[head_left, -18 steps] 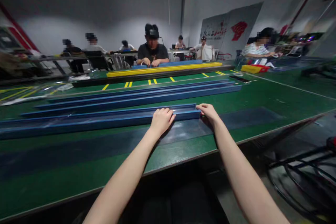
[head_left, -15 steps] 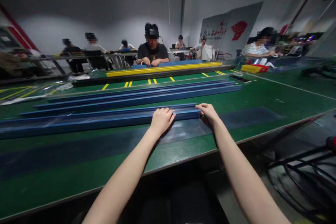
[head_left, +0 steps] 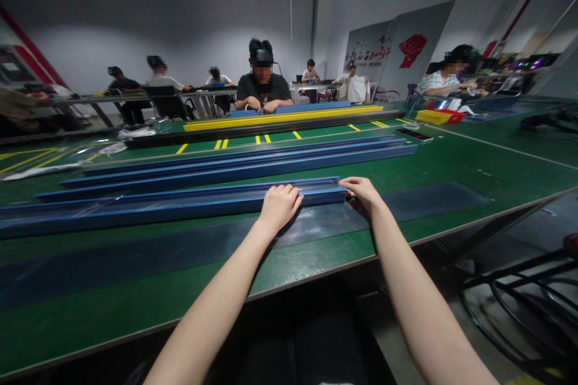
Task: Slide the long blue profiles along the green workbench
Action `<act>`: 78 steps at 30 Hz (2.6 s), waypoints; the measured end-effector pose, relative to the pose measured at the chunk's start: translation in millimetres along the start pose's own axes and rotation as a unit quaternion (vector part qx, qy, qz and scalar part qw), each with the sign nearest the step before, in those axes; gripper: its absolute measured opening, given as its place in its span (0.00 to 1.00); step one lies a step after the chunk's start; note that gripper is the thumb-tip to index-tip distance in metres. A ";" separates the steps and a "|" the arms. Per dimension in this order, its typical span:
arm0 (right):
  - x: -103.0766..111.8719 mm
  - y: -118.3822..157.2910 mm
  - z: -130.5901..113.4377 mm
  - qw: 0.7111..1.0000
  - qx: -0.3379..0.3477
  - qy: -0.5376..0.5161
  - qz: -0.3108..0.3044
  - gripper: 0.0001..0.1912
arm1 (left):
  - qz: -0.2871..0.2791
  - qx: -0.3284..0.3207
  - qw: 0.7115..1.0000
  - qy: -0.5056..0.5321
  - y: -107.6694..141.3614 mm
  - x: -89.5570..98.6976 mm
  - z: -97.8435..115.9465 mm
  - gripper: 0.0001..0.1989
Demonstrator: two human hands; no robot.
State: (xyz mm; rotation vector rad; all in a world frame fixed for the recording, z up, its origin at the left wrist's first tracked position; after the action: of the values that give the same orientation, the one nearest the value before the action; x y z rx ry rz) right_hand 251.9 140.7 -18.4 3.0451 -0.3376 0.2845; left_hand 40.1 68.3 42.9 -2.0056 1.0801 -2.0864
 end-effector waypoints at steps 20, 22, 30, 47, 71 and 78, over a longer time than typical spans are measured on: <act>3.1 5.5 -2.5 0.999 -0.015 0.030 0.035 0.03 | -0.002 -0.007 1.000 -0.008 -0.8 0.7 0.9 0.14; 3.2 5.1 -2.0 0.999 -0.016 0.033 0.038 0.04 | -0.001 -0.005 1.000 -0.006 -0.9 0.7 0.7 0.14; 3.3 3.7 -2.6 0.999 -0.011 0.037 0.032 0.05 | -0.004 -0.006 1.000 -0.011 -0.9 0.5 1.0 0.14; 2.1 5.2 -5.9 0.998 -0.009 0.047 0.028 0.03 | -0.019 0.001 1.000 -0.003 -1.5 -0.8 -0.3 0.14; 3.1 1.5 -3.6 0.999 -0.004 0.041 0.036 0.04 | -0.024 0.006 1.000 -0.001 -2.0 -2.8 -1.3 0.14; 3.7 1.9 -3.1 0.998 -0.002 0.052 0.036 0.06 | -0.025 0.008 1.000 -0.005 -1.8 -3.3 -1.5 0.14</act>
State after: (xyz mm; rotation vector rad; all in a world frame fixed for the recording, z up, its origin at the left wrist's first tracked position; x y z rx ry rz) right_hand 254.5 138.4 -14.6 3.0035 -0.4393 0.4444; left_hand 40.0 71.9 41.2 -2.0559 1.0189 -2.0985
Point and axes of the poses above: each hand's wrist, its own y-axis away from the middle knuckle, its own x-axis out of the back of the hand, z = x × y, the point moved 9 cm from there along -y, towards the middle knuckle, and after that the axes turned 3 degrees about z, right-handed, at the moved point
